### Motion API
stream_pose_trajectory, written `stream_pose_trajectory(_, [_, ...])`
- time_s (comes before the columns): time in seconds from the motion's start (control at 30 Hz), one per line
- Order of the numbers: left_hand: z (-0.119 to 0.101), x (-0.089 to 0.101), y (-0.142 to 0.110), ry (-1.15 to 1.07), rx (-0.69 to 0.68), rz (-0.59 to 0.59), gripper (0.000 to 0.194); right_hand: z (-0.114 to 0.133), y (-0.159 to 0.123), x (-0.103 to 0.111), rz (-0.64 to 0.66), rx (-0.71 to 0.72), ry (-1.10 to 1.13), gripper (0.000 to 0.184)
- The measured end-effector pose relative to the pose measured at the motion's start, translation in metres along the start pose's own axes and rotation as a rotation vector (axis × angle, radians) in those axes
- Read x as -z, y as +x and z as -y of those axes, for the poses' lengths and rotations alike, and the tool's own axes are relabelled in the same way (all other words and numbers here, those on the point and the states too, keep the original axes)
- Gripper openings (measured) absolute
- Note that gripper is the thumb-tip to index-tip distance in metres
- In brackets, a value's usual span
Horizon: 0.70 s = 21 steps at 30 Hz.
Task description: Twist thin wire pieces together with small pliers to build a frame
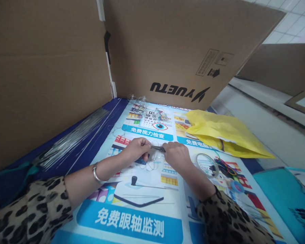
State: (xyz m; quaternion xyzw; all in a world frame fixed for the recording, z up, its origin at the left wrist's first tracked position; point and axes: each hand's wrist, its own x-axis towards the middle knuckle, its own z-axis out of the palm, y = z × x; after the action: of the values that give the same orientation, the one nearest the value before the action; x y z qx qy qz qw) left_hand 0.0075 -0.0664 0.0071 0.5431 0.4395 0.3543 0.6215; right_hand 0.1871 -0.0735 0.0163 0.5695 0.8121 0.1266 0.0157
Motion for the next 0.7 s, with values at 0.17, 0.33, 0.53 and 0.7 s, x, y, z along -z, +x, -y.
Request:
stream_pose_trajectory(0.17, [-0.0027,-0.0039,-0.0019,0.027,0.019,-0.045,0.012,-0.004,0.0006,-0.005,-0.066,0.032,0.014,0.015])
stream_pose_trajectory(0.33, [-0.0022,-0.0036,-0.0014,0.012,0.025,-0.055,0.014,-0.0052,0.0006,-0.0089,-0.102,0.035,0.026,0.016])
stream_pose_trajectory(0.53, [-0.0046,-0.004,-0.002,0.01,0.054,-0.057,0.016,-0.0057,0.0001,-0.008,-0.094,0.041,0.05,0.017])
stream_pose_trajectory(0.7, [-0.0064,-0.0049,-0.0031,-0.003,0.067,-0.059,0.018,-0.0048,0.0,-0.0068,-0.076,0.037,0.032,0.016])
